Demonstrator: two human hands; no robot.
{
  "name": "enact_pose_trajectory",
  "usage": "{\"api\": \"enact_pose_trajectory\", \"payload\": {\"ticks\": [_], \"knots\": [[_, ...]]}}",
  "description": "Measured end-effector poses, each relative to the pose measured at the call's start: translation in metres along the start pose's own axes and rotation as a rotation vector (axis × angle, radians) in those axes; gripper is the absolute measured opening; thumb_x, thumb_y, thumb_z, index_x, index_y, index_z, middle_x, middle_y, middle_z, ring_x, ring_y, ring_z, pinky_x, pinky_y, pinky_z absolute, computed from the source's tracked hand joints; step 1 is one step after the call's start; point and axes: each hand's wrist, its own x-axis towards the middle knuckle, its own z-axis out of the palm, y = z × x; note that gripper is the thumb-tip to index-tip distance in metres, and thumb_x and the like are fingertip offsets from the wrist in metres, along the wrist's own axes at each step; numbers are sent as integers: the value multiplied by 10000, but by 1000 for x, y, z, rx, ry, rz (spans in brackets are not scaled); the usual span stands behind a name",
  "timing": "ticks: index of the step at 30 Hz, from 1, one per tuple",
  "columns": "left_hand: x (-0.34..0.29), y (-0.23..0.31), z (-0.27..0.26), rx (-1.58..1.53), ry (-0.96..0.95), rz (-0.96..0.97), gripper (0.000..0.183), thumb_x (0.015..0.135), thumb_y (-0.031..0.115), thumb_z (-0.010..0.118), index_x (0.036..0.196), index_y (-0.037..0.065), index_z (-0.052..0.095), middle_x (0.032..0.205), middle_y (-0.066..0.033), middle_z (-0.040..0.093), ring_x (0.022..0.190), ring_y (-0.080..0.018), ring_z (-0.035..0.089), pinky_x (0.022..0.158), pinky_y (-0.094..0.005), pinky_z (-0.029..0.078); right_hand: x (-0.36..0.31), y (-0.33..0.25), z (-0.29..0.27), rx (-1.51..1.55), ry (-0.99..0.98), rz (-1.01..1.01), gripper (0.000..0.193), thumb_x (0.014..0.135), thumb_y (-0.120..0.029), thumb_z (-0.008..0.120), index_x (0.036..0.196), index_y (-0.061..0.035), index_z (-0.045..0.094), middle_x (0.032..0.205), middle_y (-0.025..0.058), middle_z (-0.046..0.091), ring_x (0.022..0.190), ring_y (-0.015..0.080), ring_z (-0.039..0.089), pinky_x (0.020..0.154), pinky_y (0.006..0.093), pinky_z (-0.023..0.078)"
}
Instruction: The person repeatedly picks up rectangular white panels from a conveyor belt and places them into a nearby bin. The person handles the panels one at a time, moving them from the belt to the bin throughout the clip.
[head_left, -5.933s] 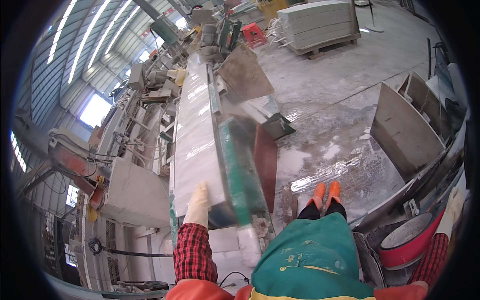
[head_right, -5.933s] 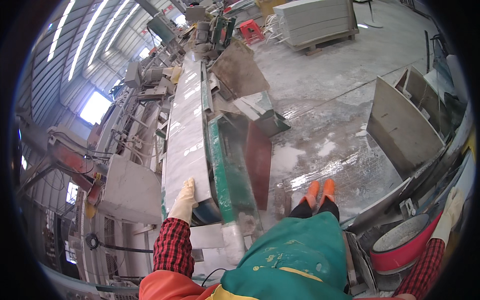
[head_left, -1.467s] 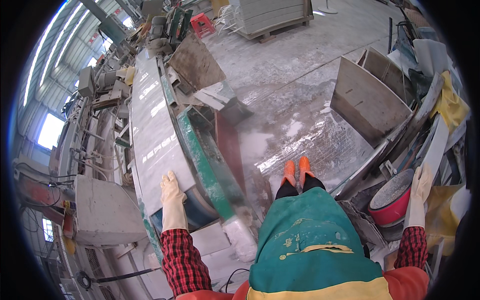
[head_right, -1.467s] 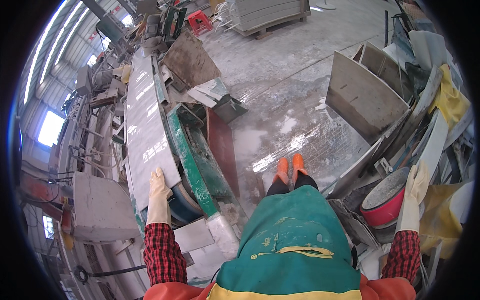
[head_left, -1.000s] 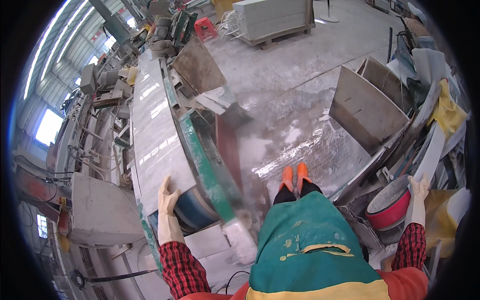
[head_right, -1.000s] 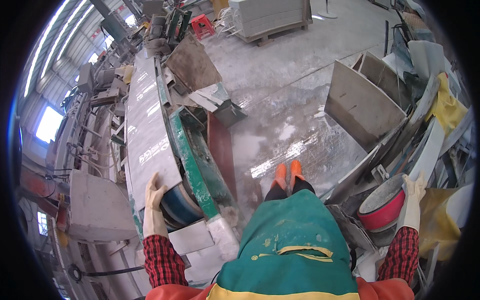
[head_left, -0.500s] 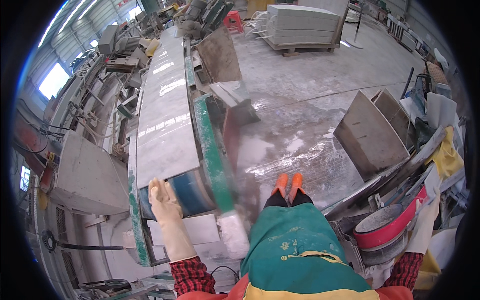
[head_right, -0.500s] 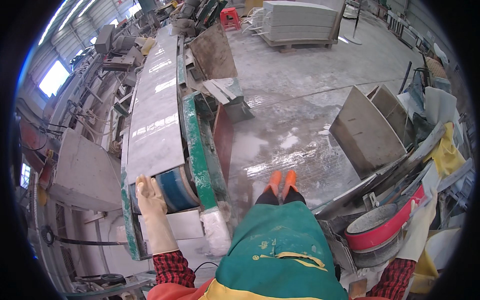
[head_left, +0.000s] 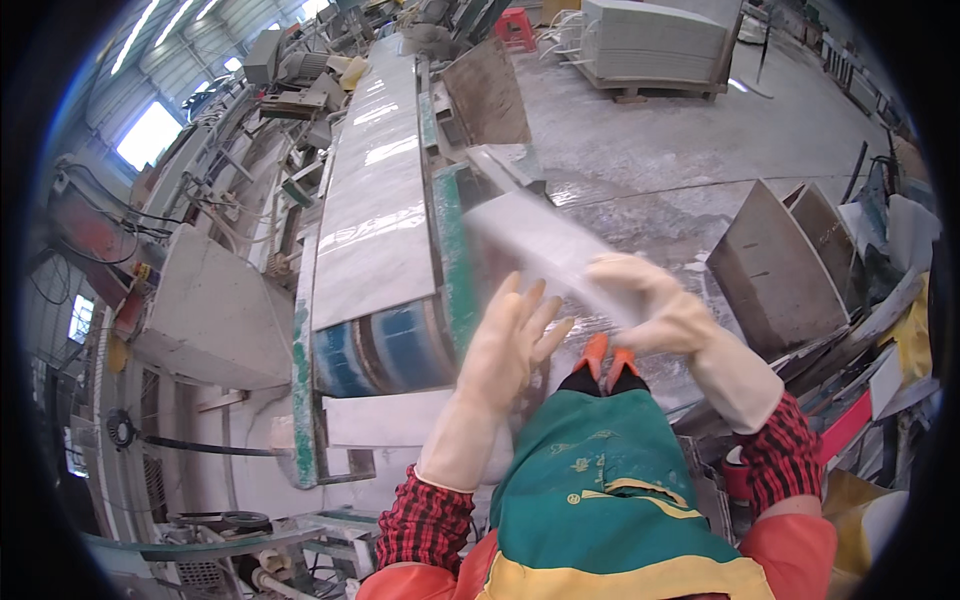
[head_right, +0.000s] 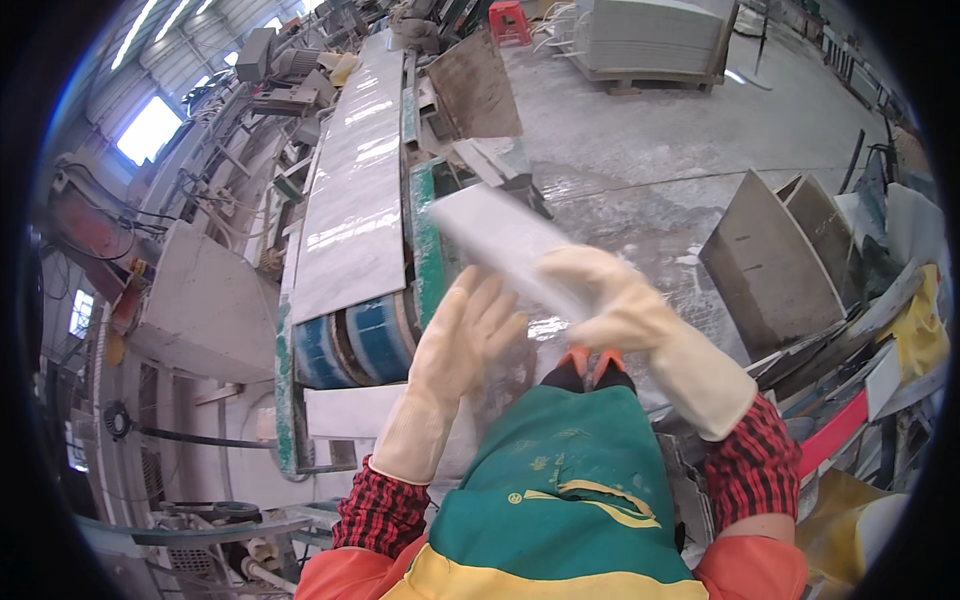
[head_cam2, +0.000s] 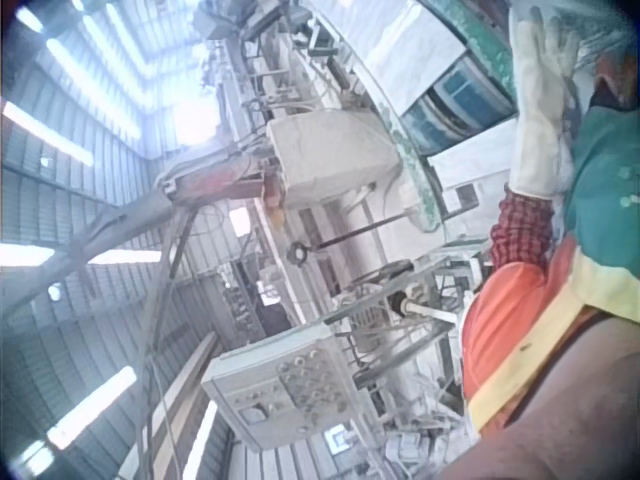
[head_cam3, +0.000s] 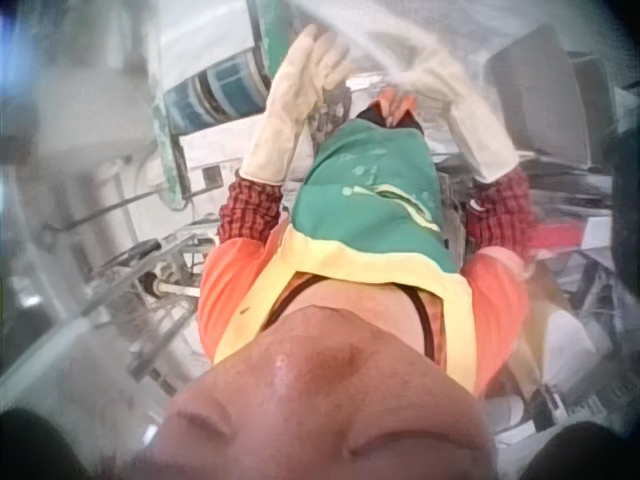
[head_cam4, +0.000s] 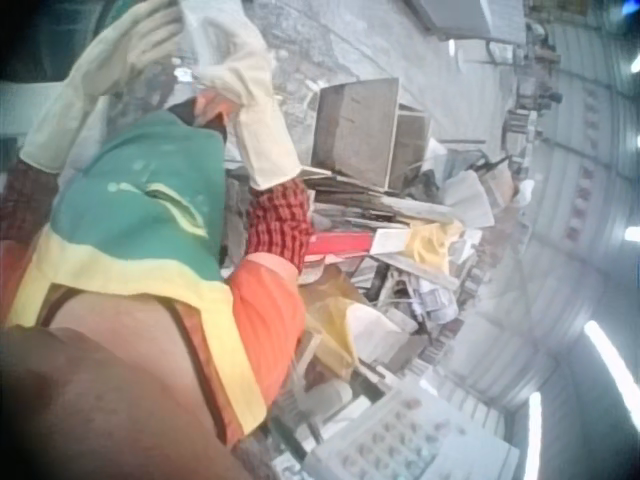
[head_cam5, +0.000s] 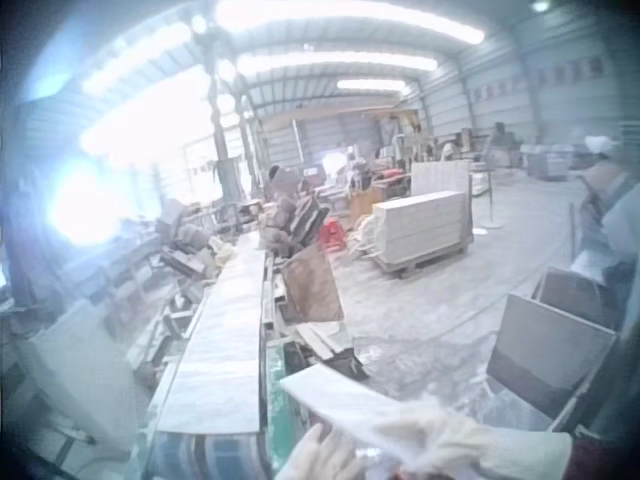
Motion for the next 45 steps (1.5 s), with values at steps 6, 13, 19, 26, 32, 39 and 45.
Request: {"api": "enact_pose_trajectory", "payload": {"ticks": [6, 13, 19, 26, 32, 39, 45], "knots": [[-48, 47, -98, 468, 277, 224, 344, 1015, 172, 507, 1314, 2, 491, 1292, -147, 588, 1129, -280, 620, 973, -370, 539, 80, -37, 110, -717, -331, -542, 437, 631, -219, 738, 1044, -161, 608, 1128, 47, 569, 1024, 312, 573, 827, 458, 535], [-55, 91, -232, -131, 663, 340, 428, 982, 141, 543, 1354, -29, 417, 1308, -165, 542, 1171, -346, 569, 1030, -487, 505, 58, 17, 72, -596, -151, -358, 425, 730, -239, 757, 1101, -80, 623, 1181, 114, 608, 1121, 307, 586, 929, 411, 513], [-26, 87, -311, 348, 713, 212, 431, 994, 120, 507, 1352, -80, 374, 1363, -194, 484, 1227, -345, 525, 1057, -490, 481, -60, 81, -25, -610, 138, 88, 459, 787, -167, 744, 1218, -56, 632, 1281, 164, 633, 1225, 341, 578, 1048, 397, 456], [12, 86, -295, -146, 770, 387, 324, 994, 236, 522, 1235, 22, 484, 1213, -143, 569, 1008, -272, 536, 809, -409, 478, -169, 96, -59, -479, 401, 497, 474, 829, -131, 713, 1282, -28, 617, 1316, 162, 624, 1283, 284, 550, 1105, 364, 392], [16, 100, -309, -44, 780, 298, 376, 1009, 174, 513, 1302, -58, 468, 1317, -178, 547, 1206, -315, 553, 981, -416, 526, -187, 102, -42, -374, 474, 605, 441, 838, -126, 697, 1265, -36, 637, 1334, 144, 617, 1316, 266, 518, 1124, 346, 364], [7, 101, -223, 149, 852, 290, 261, 991, 230, 585, 1063, -21, 568, 1007, -121, 670, 781, -193, 660, 672, -254, 599, -179, 109, -29, -348, 446, 658, 459, 835, -158, 703, 1276, -47, 638, 1320, 149, 626, 1291, 271, 540, 1110, 352, 379], [-8, 121, -239, 503, 903, 15, 291, 998, 293, 581, 1054, 8, 555, 866, -82, 657, 809, -191, 714, 608, -220, 625, -171, 111, -23, -370, 374, 671, 459, 837, -166, 703, 1275, -48, 640, 1315, 164, 626, 1284, 282, 548, 1102, 358, 393]]}}
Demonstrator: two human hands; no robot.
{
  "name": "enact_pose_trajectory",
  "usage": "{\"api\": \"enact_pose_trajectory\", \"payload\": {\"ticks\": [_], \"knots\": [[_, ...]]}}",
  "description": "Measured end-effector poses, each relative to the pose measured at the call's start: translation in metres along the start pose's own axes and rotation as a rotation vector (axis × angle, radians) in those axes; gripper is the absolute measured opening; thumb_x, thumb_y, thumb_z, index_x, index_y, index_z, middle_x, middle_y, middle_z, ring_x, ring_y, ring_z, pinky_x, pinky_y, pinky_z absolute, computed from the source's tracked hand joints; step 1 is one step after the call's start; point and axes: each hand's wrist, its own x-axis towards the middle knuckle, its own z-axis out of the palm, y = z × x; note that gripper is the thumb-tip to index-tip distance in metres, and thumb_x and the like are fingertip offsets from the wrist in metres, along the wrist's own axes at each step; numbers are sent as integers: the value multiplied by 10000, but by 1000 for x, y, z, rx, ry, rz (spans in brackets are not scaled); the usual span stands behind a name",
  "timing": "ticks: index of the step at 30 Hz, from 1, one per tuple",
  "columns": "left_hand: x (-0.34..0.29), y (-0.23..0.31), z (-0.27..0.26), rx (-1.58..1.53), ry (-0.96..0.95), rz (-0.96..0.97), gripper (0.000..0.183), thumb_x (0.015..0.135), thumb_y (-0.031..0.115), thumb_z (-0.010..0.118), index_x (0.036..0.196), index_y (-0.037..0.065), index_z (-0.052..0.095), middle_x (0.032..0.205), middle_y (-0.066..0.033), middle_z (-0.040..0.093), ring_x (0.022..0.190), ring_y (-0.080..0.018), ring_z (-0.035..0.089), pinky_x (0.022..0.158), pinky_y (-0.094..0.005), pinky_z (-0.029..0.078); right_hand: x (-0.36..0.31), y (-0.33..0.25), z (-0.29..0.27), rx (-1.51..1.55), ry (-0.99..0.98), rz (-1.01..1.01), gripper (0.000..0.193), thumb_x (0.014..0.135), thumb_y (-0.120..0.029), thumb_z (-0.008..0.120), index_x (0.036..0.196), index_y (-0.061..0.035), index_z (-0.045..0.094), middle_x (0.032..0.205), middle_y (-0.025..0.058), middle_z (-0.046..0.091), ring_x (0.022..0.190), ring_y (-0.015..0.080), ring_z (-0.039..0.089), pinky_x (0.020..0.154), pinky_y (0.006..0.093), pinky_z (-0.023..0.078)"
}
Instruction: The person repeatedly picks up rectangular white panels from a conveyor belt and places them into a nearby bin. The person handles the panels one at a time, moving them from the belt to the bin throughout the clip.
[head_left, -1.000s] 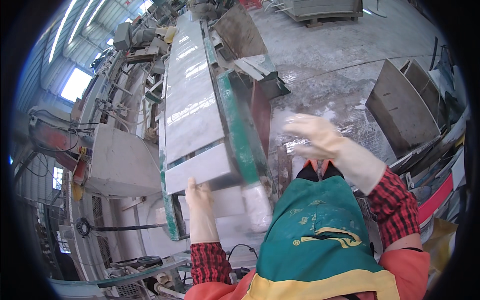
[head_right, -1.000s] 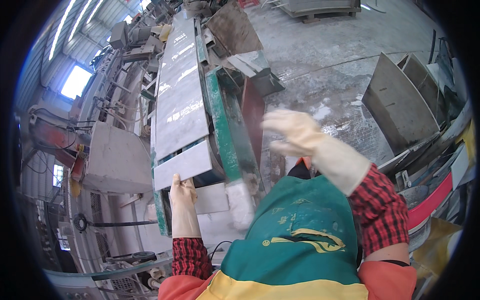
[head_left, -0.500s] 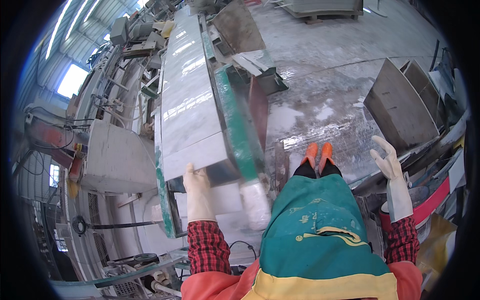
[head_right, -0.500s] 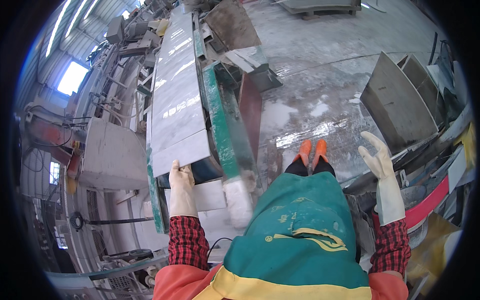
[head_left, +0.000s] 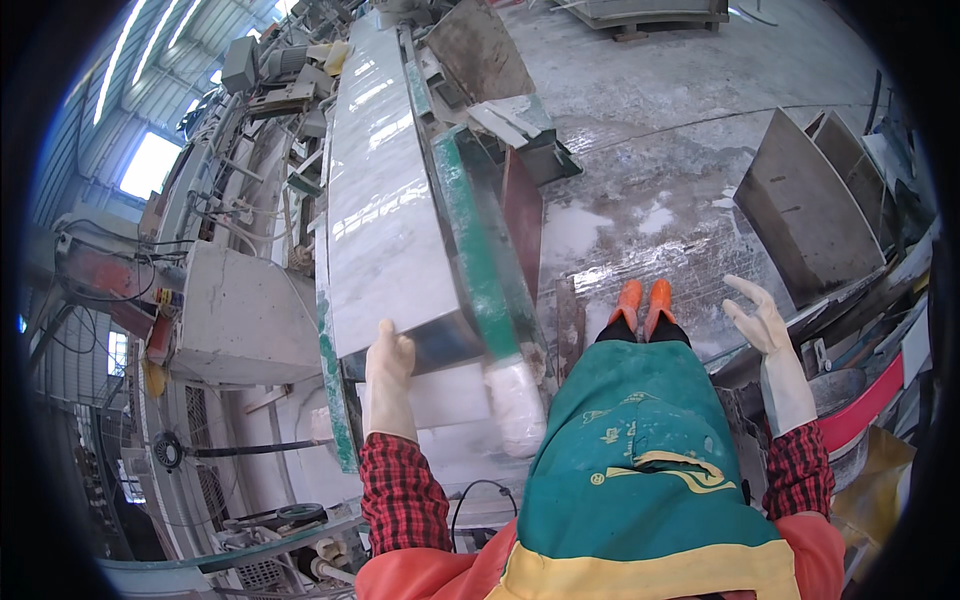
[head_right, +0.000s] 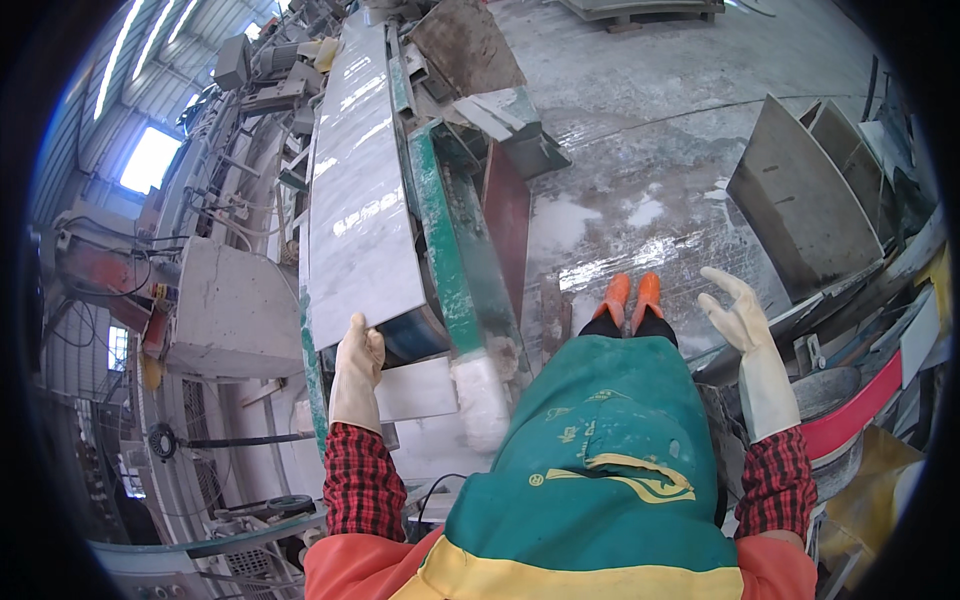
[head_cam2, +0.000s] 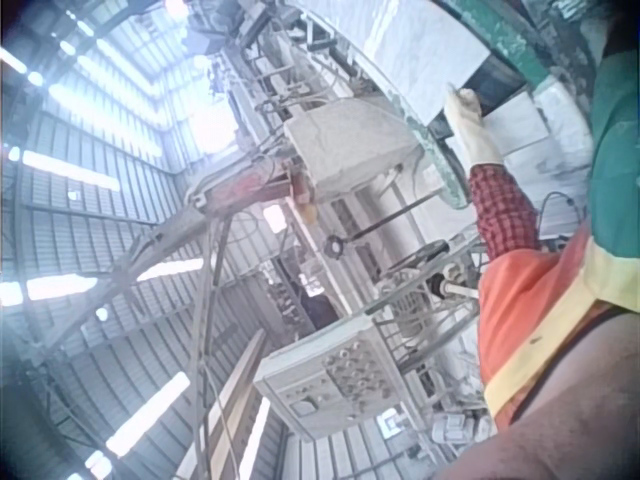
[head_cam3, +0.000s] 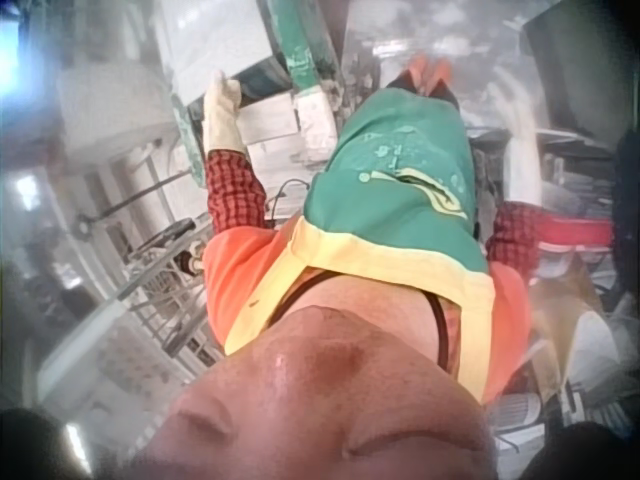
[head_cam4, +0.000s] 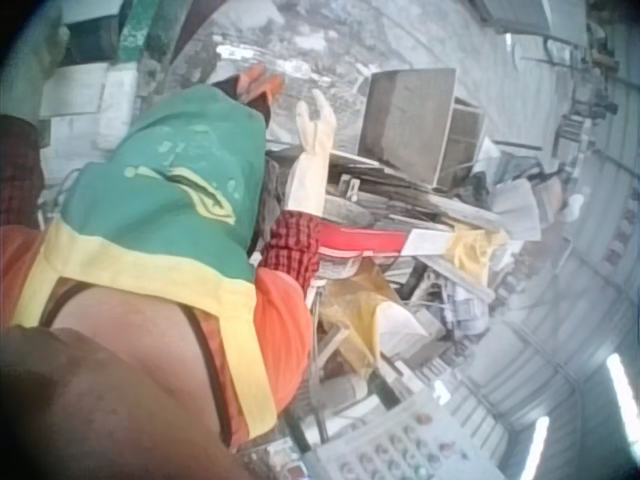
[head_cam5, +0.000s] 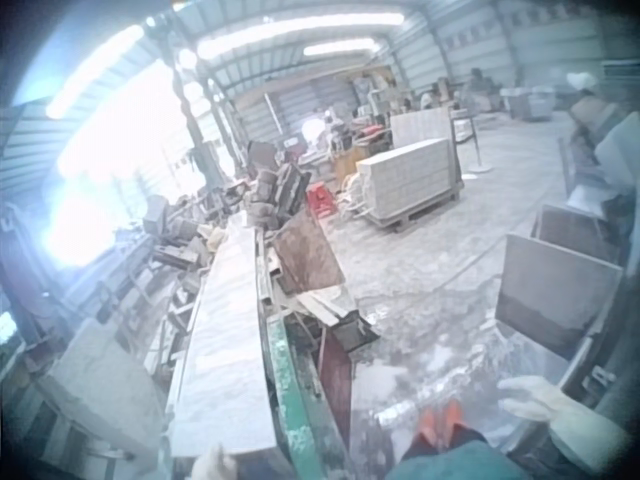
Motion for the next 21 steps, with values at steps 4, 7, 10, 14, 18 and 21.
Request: {"api": "enact_pose_trajectory", "payload": {"ticks": [4, 7, 10, 14, 18, 21], "knots": [[-4, -1, 12, -360, 73, -112, 317, 999, 338, 576, 1008, 22, 568, 843, -68, 665, 828, -194, 721, 538, -204, 605, -3, 3, -4, 12, -27, 46, 447, 835, -161, 703, 1264, -46, 648, 1310, 173, 628, 1285, 283, 549, 1104, 359, 394], [-9, -12, 6, -485, -43, -88, 321, 1016, 341, 538, 996, 23, 569, 889, -75, 676, 823, -210, 725, 529, -208, 605, -5, 25, -16, -8, -13, -10, 440, 830, -152, 704, 1253, -42, 653, 1305, 176, 630, 1276, 286, 556, 1103, 361, 397], [-45, -7, 16, -543, -32, -89, 320, 1019, 325, 532, 1038, 7, 565, 1026, -109, 675, 887, -207, 707, 663, -239, 621, -11, 73, -47, -72, 126, -79, 433, 797, -109, 701, 1220, -28, 660, 1282, 175, 641, 1239, 294, 580, 1079, 358, 422], [-71, 0, 4, 64, -80, 192, 378, 1009, 298, 563, 1212, -20, 547, 1077, -124, 660, 874, -179, 674, 778, -276, 613, -40, 92, -128, -359, 532, -39, 361, 846, -117, 656, 1189, -8, 637, 1185, 163, 641, 1145, 317, 603, 1005, 357, 455], [-101, 25, 30, 394, -128, 433, 452, 1014, 271, 561, 1358, -11, 480, 1061, -150, 647, 852, -176, 659, 782, -288, 591, -96, 183, -228, -880, 798, 279, 487, 974, -328, 530, 1360, -32, 521, 1351, 191, 553, 1285, 354, 488, 1102, 408, 365], [-93, 25, 71, 373, -318, 632, 448, 1014, 232, 572, 1380, -5, 469, 1084, -151, 644, 891, -171, 660, 840, -291, 572, -142, 260, -257, -1269, 799, 711, 619, 1008, -453, 402, 1453, -22, 424, 1483, 209, 439, 1384, 347, 393, 1156, 428, 296]]}}
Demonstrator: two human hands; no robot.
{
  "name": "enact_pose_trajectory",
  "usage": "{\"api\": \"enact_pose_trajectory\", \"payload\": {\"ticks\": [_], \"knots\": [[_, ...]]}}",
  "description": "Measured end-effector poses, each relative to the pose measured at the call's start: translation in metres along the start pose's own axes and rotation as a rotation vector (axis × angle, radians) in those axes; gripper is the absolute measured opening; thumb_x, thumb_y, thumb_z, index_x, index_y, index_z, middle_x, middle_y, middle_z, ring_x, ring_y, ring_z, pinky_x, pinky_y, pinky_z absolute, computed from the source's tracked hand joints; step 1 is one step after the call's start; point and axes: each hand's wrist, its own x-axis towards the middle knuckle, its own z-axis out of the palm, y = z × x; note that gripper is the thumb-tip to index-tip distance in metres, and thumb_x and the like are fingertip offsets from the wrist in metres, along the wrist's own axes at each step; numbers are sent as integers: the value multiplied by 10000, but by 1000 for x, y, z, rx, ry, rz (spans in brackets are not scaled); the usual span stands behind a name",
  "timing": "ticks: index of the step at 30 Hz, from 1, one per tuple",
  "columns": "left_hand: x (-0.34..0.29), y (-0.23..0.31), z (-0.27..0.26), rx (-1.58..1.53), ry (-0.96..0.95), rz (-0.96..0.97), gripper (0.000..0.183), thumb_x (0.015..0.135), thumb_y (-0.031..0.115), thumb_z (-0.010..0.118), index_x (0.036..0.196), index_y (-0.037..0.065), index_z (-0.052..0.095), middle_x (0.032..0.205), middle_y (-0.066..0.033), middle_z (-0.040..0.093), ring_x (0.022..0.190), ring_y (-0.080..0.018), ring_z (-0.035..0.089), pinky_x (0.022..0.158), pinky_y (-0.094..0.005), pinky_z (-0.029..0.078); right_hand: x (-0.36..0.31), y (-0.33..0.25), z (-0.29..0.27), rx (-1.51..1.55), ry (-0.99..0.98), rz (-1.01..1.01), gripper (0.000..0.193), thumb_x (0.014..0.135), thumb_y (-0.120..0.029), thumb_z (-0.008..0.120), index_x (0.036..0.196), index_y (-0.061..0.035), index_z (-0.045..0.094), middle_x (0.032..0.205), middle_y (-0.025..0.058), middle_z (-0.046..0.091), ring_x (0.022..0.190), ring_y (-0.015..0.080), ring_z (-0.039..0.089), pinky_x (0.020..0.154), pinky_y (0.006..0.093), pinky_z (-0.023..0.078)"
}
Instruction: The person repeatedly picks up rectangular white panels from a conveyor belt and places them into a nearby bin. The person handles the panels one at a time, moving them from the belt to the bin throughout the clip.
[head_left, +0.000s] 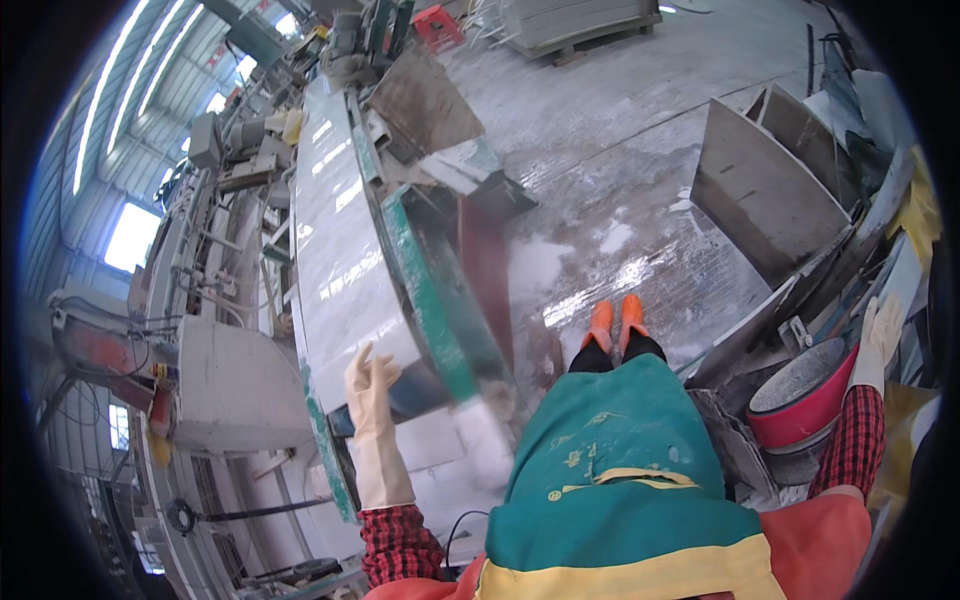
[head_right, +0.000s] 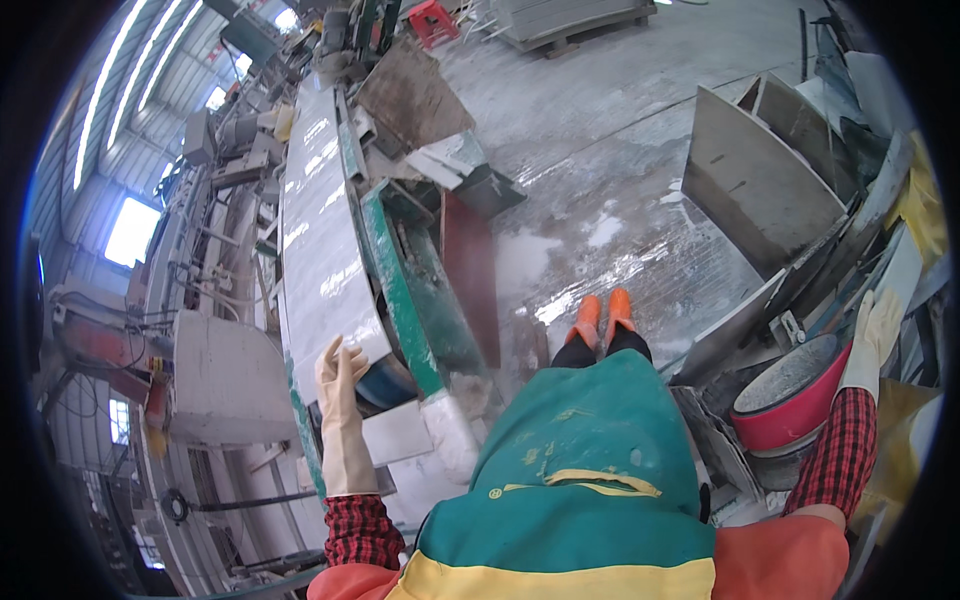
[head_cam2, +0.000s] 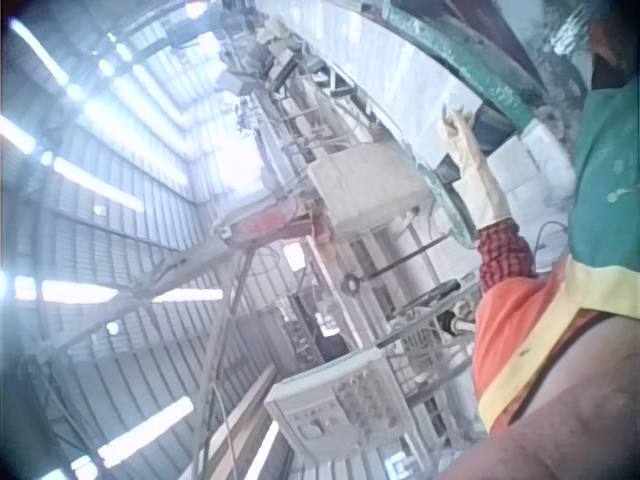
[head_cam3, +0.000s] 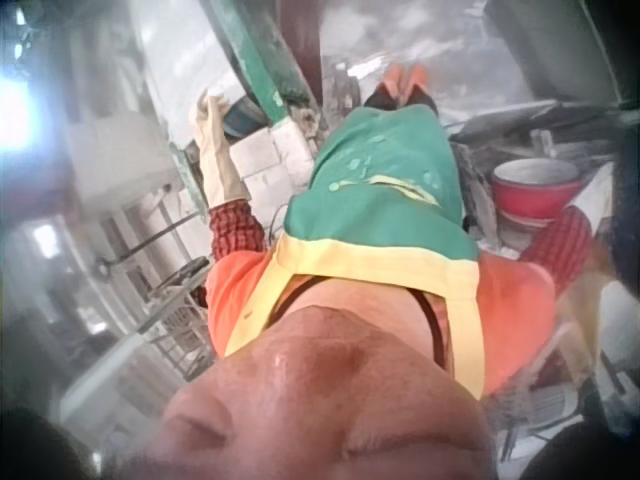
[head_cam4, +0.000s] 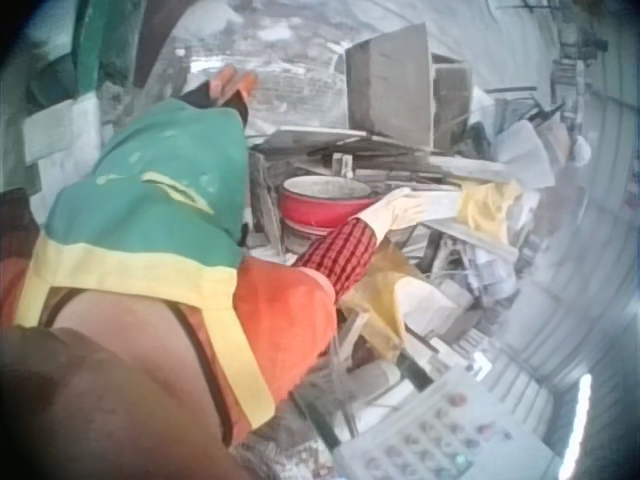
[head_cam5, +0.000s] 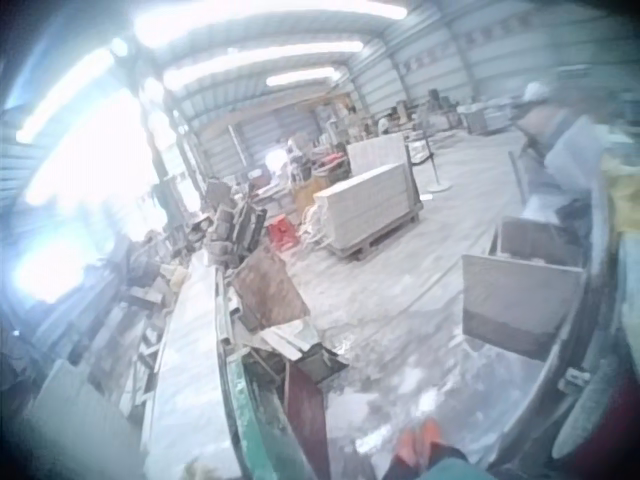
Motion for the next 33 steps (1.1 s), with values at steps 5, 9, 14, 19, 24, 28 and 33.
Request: {"api": "enact_pose_trajectory", "payload": {"ticks": [5, 9, 14, 19, 24, 28, 33], "knots": [[44, -29, 77, 413, -177, 457, 531, 981, 122, 609, 1457, 5, 404, 1322, -182, 569, 1260, -262, 543, 1080, -367, 426, -6, -17, -23, 225, -178, 64, 590, 1014, -456, 390, 1360, 7, 510, 1388, 242, 512, 1310, 385, 458, 1120, 447, 340], [52, -27, 119, 783, -150, 744, 529, 923, 171, 627, 1389, -31, 478, 1350, -254, 548, 1252, -419, 516, 1079, -455, 396, 1, -26, -58, 359, -69, 205, 446, 1003, -407, 423, 1080, -36, 657, 1117, 221, 648, 1056, 414, 610, 923, 487, 487], [47, -41, 119, 926, -127, 701, 549, 911, 173, 619, 1399, -22, 460, 1400, -249, 506, 1301, -419, 458, 1123, -460, 335, 20, -24, -61, 301, -50, 303, 411, 986, -404, 447, 966, -73, 689, 1048, 179, 677, 941, 384, 660, 846, 502, 518], [41, -32, 128, 974, -124, 542, 542, 902, 138, 637, 1387, -23, 459, 1414, -236, 497, 1321, -400, 449, 1151, -430, 326, 21, -26, -68, 256, -66, 298, 323, 939, -346, 545, 1083, -80, 659, 1128, 125, 668, 1072, 314, 614, 926, 444, 488], [40, -38, 127, 961, -133, 559, 521, 902, 104, 635, 1378, -26, 469, 1427, -228, 490, 1332, -380, 448, 1146, -411, 338, 17, -19, -34, 271, 63, 196, 378, 924, -318, 570, 1207, -70, 609, 1214, 128, 638, 1134, 307, 578, 1001, 429, 435], [39, -32, 131, 964, -138, 536, 515, 904, 102, 635, 1377, -24, 473, 1428, -229, 490, 1332, -378, 449, 1142, -407, 343, 10, -16, -32, 254, 118, 183, 361, 921, -298, 577, 1195, -64, 606, 1201, 131, 631, 1125, 305, 579, 981, 421, 446], [39, -33, 130, 940, -124, 557, 516, 899, 110, 639, 1371, -18, 477, 1423, -223, 493, 1324, -378, 454, 1134, -410, 351, 9, -20, -48, 288, 26, 201, 367, 924, -298, 573, 1206, -66, 609, 1214, 132, 630, 1137, 303, 577, 982, 417, 451]]}}
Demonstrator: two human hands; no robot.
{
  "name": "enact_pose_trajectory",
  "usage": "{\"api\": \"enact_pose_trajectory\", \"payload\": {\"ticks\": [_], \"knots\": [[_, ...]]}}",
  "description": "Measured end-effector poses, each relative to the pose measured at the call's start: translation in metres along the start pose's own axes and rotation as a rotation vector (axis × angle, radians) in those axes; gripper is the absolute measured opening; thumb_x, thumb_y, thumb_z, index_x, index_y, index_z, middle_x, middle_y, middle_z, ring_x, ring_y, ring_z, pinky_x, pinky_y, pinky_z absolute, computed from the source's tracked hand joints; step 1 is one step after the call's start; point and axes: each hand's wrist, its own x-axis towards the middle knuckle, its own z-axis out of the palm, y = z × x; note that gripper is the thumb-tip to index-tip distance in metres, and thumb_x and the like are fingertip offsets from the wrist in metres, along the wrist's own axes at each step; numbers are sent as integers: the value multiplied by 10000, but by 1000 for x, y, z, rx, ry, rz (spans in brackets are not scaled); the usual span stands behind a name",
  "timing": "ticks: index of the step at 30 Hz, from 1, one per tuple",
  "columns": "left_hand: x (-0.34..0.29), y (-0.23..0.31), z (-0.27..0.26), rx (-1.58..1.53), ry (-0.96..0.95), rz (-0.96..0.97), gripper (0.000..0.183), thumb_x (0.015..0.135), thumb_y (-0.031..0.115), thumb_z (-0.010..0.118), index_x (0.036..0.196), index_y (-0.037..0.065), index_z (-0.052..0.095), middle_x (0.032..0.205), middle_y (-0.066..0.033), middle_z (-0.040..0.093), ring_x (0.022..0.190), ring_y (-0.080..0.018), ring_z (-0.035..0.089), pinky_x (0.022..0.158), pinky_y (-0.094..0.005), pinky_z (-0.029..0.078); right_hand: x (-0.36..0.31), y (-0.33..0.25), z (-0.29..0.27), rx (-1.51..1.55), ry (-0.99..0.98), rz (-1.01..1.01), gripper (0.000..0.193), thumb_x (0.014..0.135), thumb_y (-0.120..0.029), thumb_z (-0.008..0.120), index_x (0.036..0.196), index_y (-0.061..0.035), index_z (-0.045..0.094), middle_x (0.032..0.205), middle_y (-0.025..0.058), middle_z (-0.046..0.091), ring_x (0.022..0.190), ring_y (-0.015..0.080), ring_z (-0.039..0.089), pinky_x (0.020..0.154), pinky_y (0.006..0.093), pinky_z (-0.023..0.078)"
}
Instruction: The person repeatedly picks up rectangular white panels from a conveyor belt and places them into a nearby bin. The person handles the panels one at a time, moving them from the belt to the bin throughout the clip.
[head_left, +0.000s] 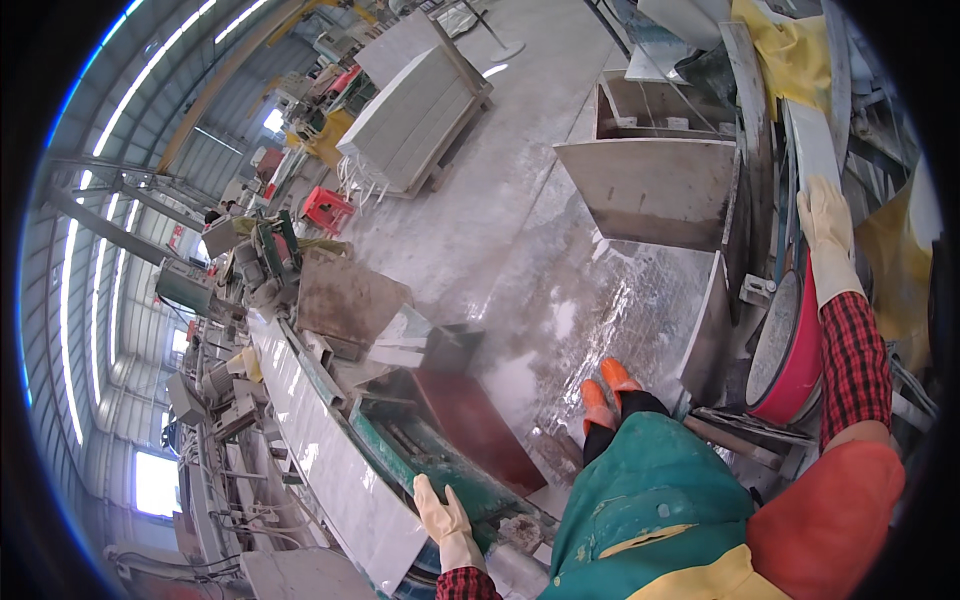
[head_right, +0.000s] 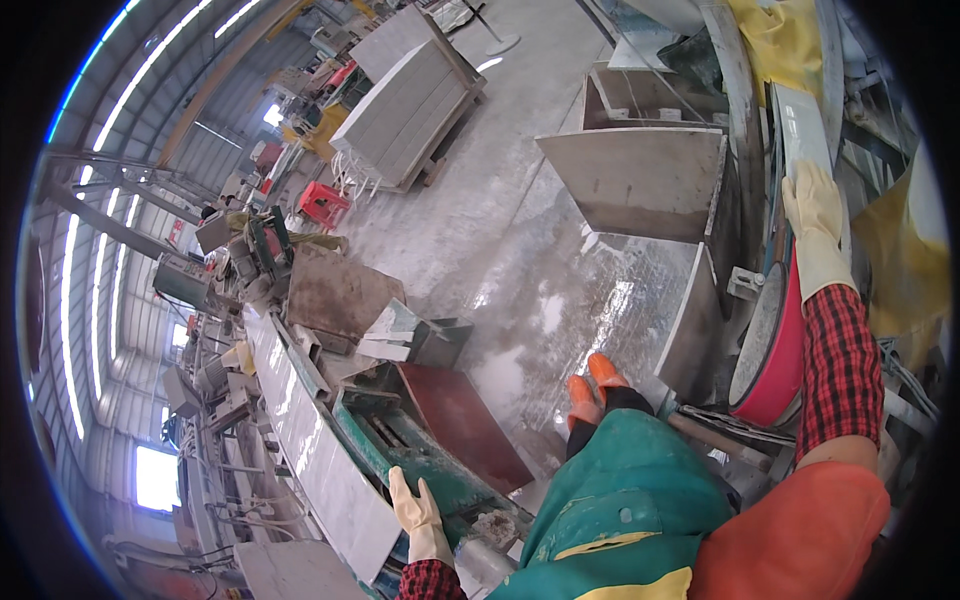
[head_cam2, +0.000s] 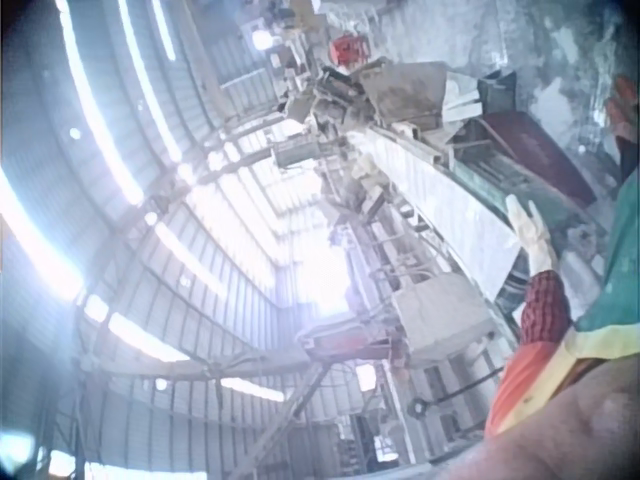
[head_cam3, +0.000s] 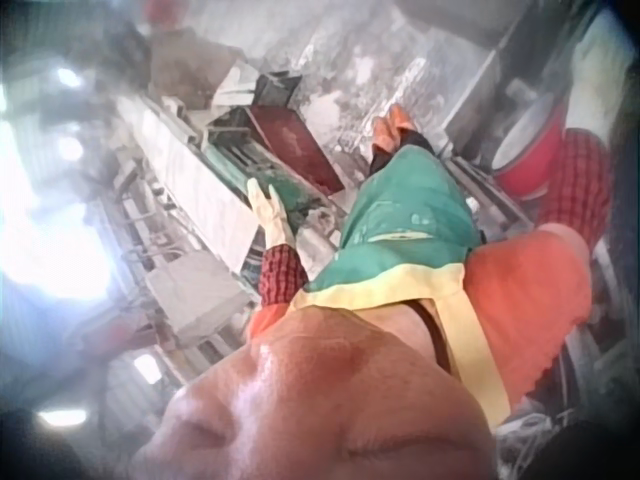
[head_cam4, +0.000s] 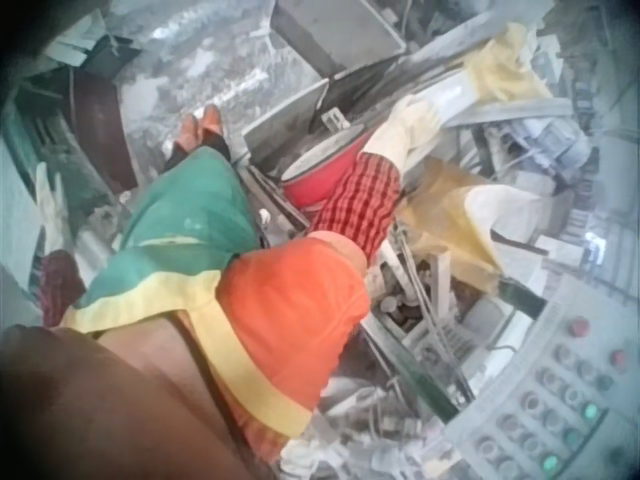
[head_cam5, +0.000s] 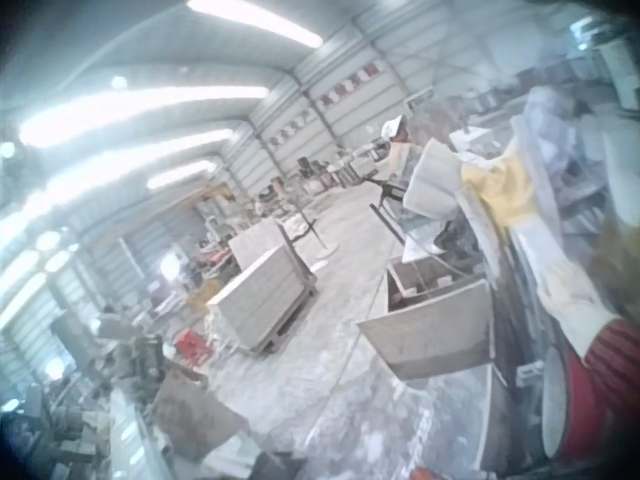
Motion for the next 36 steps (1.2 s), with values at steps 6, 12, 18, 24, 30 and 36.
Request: {"api": "enact_pose_trajectory", "payload": {"ticks": [6, 12, 18, 24, 30, 36], "knots": [[0, 0, 0, 0, 15, 10, 520, 895, 109, 641, 1373, -14, 478, 1421, -224, 495, 1320, -379, 457, 1132, -413, 352, -5, -5, -3, 29, 18, 32, 359, 920, -296, 574, 1194, -66, 605, 1193, 137, 628, 1131, 313, 578, 977, 432, 454], [-1, -6, 3, -11, 37, 26, 516, 891, 107, 647, 1368, -9, 486, 1414, -224, 504, 1319, -380, 458, 1131, -418, 352, -11, -4, 0, 57, 76, 6, 334, 908, -272, 589, 1161, -55, 620, 1160, 148, 637, 1109, 327, 586, 965, 437, 462], [-2, -13, 7, -29, 62, 45, 520, 879, 97, 663, 1359, -7, 493, 1400, -230, 513, 1303, -389, 468, 1118, -429, 363, -16, -5, -3, 96, 82, -16, 335, 896, -237, 609, 1168, -42, 620, 1174, 153, 638, 1115, 336, 583, 976, 432, 463], [-1, -9, 6, -57, 70, 36, 503, 870, 82, 670, 1334, -15, 502, 1384, -239, 521, 1282, -399, 480, 1104, -435, 375, -22, -6, -8, 82, 82, -25, 376, 892, -265, 613, 1196, -43, 622, 1206, 153, 638, 1141, 324, 579, 1005, 426, 450], [-1, -9, 5, -72, 79, 35, 501, 870, 86, 672, 1333, -8, 504, 1364, -240, 533, 1269, -403, 484, 1096, -438, 382, -27, -8, -10, 79, 94, -31, 372, 890, -252, 608, 1195, -39, 620, 1209, 156, 636, 1145, 328, 576, 1006, 426, 450], [-1, -11, 6, -67, 91, 48, 504, 871, 91, 673, 1335, -8, 502, 1357, -238, 538, 1265, -405, 485, 1092, -441, 384, -34, -10, -15, 98, 136, -67, 336, 881, -241, 610, 1146, -36, 621, 1139, 148, 637, 1086, 337, 580, 962, 438, 460]]}}
